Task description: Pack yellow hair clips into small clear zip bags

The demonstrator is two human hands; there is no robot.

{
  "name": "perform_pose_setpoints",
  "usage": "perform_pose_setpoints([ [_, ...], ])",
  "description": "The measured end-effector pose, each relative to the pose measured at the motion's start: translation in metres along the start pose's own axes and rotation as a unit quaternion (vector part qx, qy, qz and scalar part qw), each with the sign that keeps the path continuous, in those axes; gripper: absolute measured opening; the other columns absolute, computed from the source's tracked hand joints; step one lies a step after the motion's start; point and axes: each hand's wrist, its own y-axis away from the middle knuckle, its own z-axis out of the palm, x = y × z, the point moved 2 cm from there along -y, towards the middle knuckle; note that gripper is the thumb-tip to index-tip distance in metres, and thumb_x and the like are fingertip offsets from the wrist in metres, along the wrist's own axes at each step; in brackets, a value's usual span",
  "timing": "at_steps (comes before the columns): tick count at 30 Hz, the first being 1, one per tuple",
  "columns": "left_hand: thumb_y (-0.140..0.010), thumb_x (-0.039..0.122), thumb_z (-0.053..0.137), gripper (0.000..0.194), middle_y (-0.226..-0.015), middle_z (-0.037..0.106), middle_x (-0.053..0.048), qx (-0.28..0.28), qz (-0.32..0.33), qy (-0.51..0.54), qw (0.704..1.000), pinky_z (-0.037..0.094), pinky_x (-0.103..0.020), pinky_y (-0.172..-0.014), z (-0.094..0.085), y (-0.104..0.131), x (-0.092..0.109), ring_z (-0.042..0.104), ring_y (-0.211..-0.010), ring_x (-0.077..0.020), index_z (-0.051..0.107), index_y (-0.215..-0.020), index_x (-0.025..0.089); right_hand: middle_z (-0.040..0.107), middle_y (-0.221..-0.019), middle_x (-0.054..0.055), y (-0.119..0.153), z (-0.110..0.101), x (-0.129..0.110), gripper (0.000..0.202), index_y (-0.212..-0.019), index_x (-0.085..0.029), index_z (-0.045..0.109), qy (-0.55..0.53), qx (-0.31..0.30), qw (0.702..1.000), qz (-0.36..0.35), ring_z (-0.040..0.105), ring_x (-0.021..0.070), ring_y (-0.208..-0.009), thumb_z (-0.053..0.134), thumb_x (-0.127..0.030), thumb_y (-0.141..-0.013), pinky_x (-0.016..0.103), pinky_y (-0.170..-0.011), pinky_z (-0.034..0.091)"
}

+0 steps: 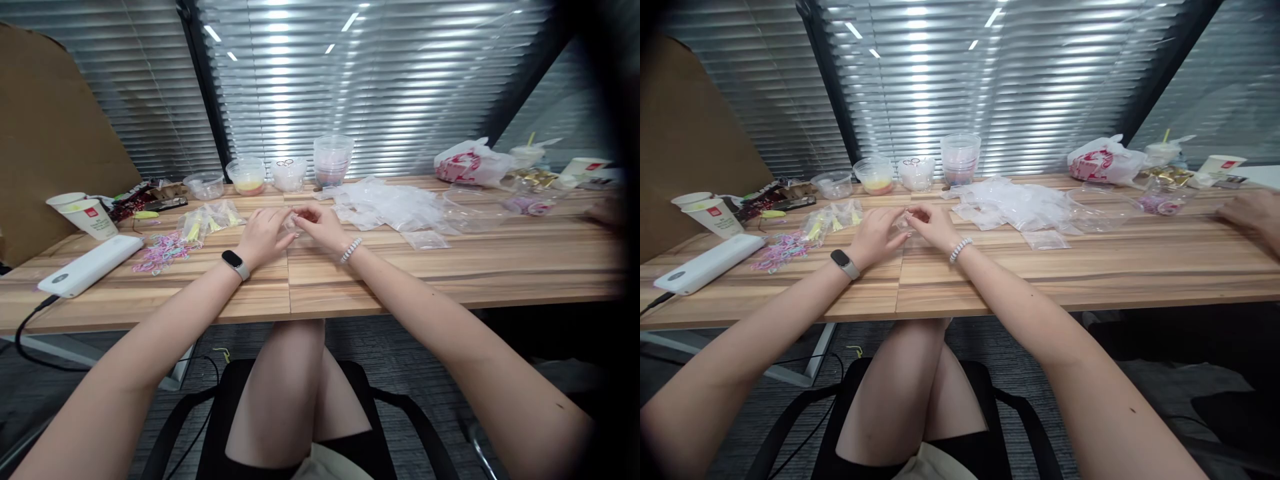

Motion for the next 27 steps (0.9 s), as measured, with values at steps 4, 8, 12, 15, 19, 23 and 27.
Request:
perform_pose_setpoints([
  [4, -0.091, 0.043, 0.056, 0.051, -0.126, 0.062, -0.014, -0.025, -0.043, -0.023, 0.999, 0.037, -0.045, -0.100, 0.005, 0.001, -0.007, 0.056, -0.117, -0.0304, 0.053, -0.134, 0.016, 0.069, -0.095, 0.006, 0.000, -0.002, 0.003, 0.029, -0.105, -0.016, 0.068, 0.051, 0.035, 0.998, 0.005, 0.063, 0.0183, -0.087, 0.063, -0.037, -0.087, 0.033, -0.080, 0.051],
  [8, -0.093, 0.047, 0.053, 0.047, -0.119, 0.066, -0.012, -0.049, -0.090, -0.027, 0.994, 0.040, -0.042, -0.094, 0.004, 0.002, -0.021, 0.060, -0.111, -0.0291, 0.058, -0.129, 0.016, 0.068, -0.103, 0.008, 0.001, -0.006, 0.001, 0.030, -0.112, -0.015, 0.066, 0.153, 0.029, 0.987, -0.044, 0.062, 0.0208, -0.091, 0.059, -0.034, -0.090, 0.037, -0.085, 0.050],
  [12, -0.091, 0.059, 0.049, 0.047, -0.095, 0.070, -0.012, -0.086, -0.131, -0.062, 0.986, 0.042, -0.039, -0.080, -0.013, -0.001, -0.046, 0.062, -0.091, -0.0287, 0.067, -0.101, 0.017, 0.064, -0.115, 0.012, 0.006, -0.004, -0.008, 0.032, -0.119, -0.015, 0.063, 0.261, -0.033, 0.956, -0.130, 0.058, 0.0258, -0.106, 0.055, -0.028, -0.091, 0.041, -0.095, 0.046],
  [15, -0.090, 0.066, 0.043, 0.055, -0.091, 0.068, -0.013, -0.051, -0.237, -0.110, 0.964, 0.041, -0.038, -0.076, -0.034, 0.003, -0.075, 0.061, -0.086, -0.0283, 0.066, -0.092, 0.017, 0.062, -0.120, 0.013, 0.009, -0.001, -0.013, 0.036, -0.125, -0.016, 0.061, 0.285, -0.059, 0.946, -0.145, 0.056, 0.0269, -0.111, 0.054, -0.026, -0.091, 0.042, -0.097, 0.046],
  [19, -0.082, 0.080, 0.040, 0.071, -0.086, 0.067, -0.015, -0.069, -0.393, -0.139, 0.906, 0.040, -0.041, -0.077, -0.047, 0.023, -0.116, 0.058, -0.085, -0.0297, 0.065, -0.082, 0.014, 0.061, -0.121, 0.013, 0.010, 0.000, -0.015, 0.036, -0.125, -0.015, 0.061, 0.289, -0.067, 0.942, -0.155, 0.057, 0.0264, -0.110, 0.053, -0.026, -0.092, 0.041, -0.097, 0.047],
  [23, -0.077, 0.086, 0.037, 0.082, -0.098, 0.066, -0.021, -0.094, -0.453, -0.150, 0.874, 0.037, -0.051, -0.085, -0.038, 0.038, -0.139, 0.056, -0.096, -0.0373, 0.069, -0.088, 0.011, 0.059, -0.122, 0.013, 0.009, -0.001, -0.014, 0.037, -0.127, -0.016, 0.059, 0.288, -0.072, 0.943, -0.152, 0.056, 0.0266, -0.111, 0.053, -0.028, -0.092, 0.042, -0.098, 0.046],
  [27, -0.076, 0.082, 0.042, 0.084, -0.119, 0.058, -0.028, -0.082, -0.435, -0.203, 0.874, 0.032, -0.058, -0.093, -0.024, 0.043, -0.144, 0.045, -0.114, -0.0457, 0.069, -0.106, 0.007, 0.058, -0.124, 0.014, 0.008, -0.002, -0.014, 0.042, -0.134, -0.017, 0.054, 0.291, -0.062, 0.942, -0.157, 0.054, 0.0267, -0.114, 0.053, -0.028, -0.093, 0.043, -0.100, 0.045],
])
